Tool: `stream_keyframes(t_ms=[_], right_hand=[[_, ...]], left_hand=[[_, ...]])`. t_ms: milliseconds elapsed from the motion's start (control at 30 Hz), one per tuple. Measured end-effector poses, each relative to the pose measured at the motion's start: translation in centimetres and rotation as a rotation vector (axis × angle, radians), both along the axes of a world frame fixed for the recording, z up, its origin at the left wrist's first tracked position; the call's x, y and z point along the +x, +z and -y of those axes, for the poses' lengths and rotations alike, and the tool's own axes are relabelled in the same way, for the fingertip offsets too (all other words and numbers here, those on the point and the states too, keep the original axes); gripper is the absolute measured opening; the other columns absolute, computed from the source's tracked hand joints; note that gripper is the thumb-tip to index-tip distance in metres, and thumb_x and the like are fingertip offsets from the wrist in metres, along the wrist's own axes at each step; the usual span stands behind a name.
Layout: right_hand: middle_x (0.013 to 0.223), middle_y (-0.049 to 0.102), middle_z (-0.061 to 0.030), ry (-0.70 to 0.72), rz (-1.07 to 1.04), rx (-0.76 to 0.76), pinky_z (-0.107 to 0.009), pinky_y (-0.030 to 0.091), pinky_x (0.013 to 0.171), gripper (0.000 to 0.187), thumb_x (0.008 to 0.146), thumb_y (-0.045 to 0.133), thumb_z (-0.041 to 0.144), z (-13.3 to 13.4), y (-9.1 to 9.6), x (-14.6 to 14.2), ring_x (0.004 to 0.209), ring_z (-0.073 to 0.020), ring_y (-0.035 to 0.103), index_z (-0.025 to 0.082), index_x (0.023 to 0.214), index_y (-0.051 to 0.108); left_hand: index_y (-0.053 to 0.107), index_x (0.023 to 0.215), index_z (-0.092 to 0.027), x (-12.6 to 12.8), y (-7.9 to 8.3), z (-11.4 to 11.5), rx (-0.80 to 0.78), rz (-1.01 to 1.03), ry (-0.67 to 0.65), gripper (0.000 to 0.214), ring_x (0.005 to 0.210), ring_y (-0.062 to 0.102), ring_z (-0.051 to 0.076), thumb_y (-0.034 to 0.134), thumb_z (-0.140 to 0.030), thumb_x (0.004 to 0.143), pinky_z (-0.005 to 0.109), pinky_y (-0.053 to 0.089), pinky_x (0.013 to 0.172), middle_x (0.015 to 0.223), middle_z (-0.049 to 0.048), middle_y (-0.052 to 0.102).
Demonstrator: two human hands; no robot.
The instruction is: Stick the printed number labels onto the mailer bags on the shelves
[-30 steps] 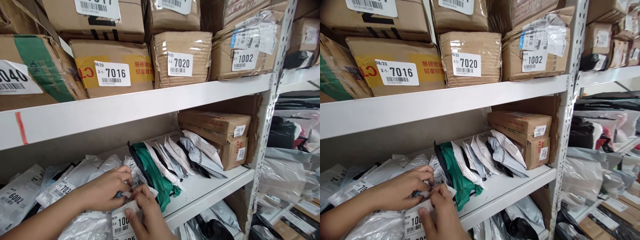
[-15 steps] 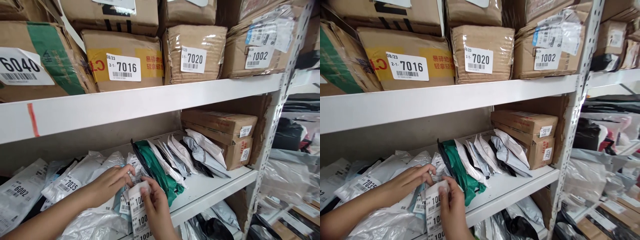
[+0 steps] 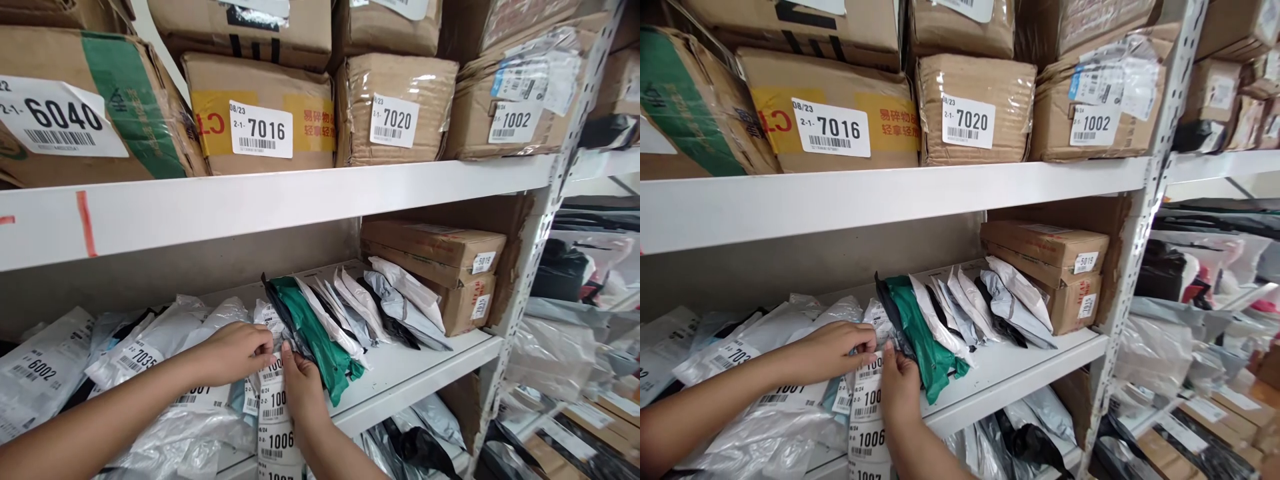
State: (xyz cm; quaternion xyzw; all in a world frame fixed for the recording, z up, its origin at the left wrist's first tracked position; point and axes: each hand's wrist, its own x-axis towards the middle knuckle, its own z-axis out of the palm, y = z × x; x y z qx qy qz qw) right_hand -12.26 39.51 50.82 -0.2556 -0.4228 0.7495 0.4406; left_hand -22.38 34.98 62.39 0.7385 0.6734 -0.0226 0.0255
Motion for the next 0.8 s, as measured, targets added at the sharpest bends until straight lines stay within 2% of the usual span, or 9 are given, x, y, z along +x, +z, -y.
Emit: stream_keyframes(t_ms=[67,133,300,433,567,633,700,800], right_hand=[[0.058,0.059,0.0003,0.108,-0.078,-0.088,-0.026,0.039,0.052,0.048,0.051,0.075,0.061,0.1,0.1,0.5,0.054,-0.0142,0.052,0.018,0.067,0.059],[0.055,0.059,0.0015,0.144,-0.126,-0.138,-0.025,0.038,0.051,0.049,0.043,0.081,0.054,0.2,-0.2,0.7,0.051,-0.0129,0.051,0.017,0.069,0.062],[0.047,0.053,0.0036,0.016,-0.111,-0.177,-0.024,0.034,0.049,0.047,0.041,0.082,0.054,0.1,-0.9,0.0,0.046,-0.0094,0.042,0.017,0.055,0.056],[0.041,0.047,0.006,0.004,-0.082,-0.234,-0.024,0.03,0.044,0.051,0.044,0.082,0.054,0.2,-0.7,0.1,0.041,-0.0081,0.038,0.021,0.048,0.043],[0.045,0.054,0.0038,0.125,-0.064,-0.249,-0.025,0.034,0.044,0.049,0.032,0.085,0.047,0.3,-0.8,0.9,0.043,-0.0118,0.048,0.018,0.058,0.055],[0.045,0.054,0.0031,0.131,-0.058,-0.233,-0.025,0.035,0.045,0.048,0.035,0.084,0.049,0.3,-0.9,1.1,0.043,-0.0118,0.049,0.017,0.057,0.056],[0.048,0.057,0.002,0.096,-0.066,-0.225,-0.026,0.037,0.046,0.045,0.044,0.08,0.053,0.3,-0.7,1.1,0.045,-0.0121,0.051,0.018,0.058,0.056],[0.057,0.064,0.0014,0.055,-0.12,-0.278,-0.026,0.041,0.049,0.044,0.051,0.077,0.055,0.4,-0.1,1.1,0.052,-0.0146,0.058,0.019,0.069,0.059]], left_hand=[[0.058,0.08,-0.021,0.0,-0.2,-0.2,-0.001,-0.004,0.009,0.028,0.081,0.058,0.018,0.037,-0.036,0.09,0.027,0.038,0.069,0.086,0.0008,0.065],[0.058,0.078,-0.02,-0.1,-0.3,-0.2,0.007,-0.012,-0.001,0.032,0.083,0.058,0.018,0.032,-0.032,0.092,0.028,0.039,0.072,0.087,0.0016,0.065],[0.058,0.081,-0.02,0.4,-0.4,-0.1,0.053,-0.104,0.015,0.032,0.079,0.06,0.02,0.037,-0.042,0.091,0.029,0.039,0.066,0.084,0.0021,0.066],[0.059,0.088,-0.017,1.3,-0.9,-0.3,0.067,-0.252,0.021,0.025,0.084,0.063,0.024,0.037,-0.027,0.091,0.035,0.044,0.075,0.091,0.0074,0.068],[0.06,0.097,-0.011,1.9,-1.6,-0.7,0.063,-0.335,0.068,0.025,0.086,0.064,0.03,0.037,-0.018,0.089,0.043,0.046,0.078,0.095,0.0132,0.068],[0.06,0.098,-0.011,2.2,-1.9,-0.7,0.058,-0.349,0.078,0.025,0.088,0.064,0.03,0.038,-0.015,0.089,0.044,0.046,0.079,0.097,0.0141,0.067],[0.061,0.099,-0.011,2.3,-2.3,-0.6,0.067,-0.369,0.065,0.027,0.089,0.064,0.03,0.036,-0.011,0.088,0.045,0.046,0.08,0.097,0.0142,0.066],[0.061,0.097,-0.011,2.1,-2.7,-0.4,0.095,-0.349,0.046,0.028,0.089,0.063,0.03,0.034,-0.01,0.088,0.046,0.045,0.081,0.097,0.0141,0.065]])
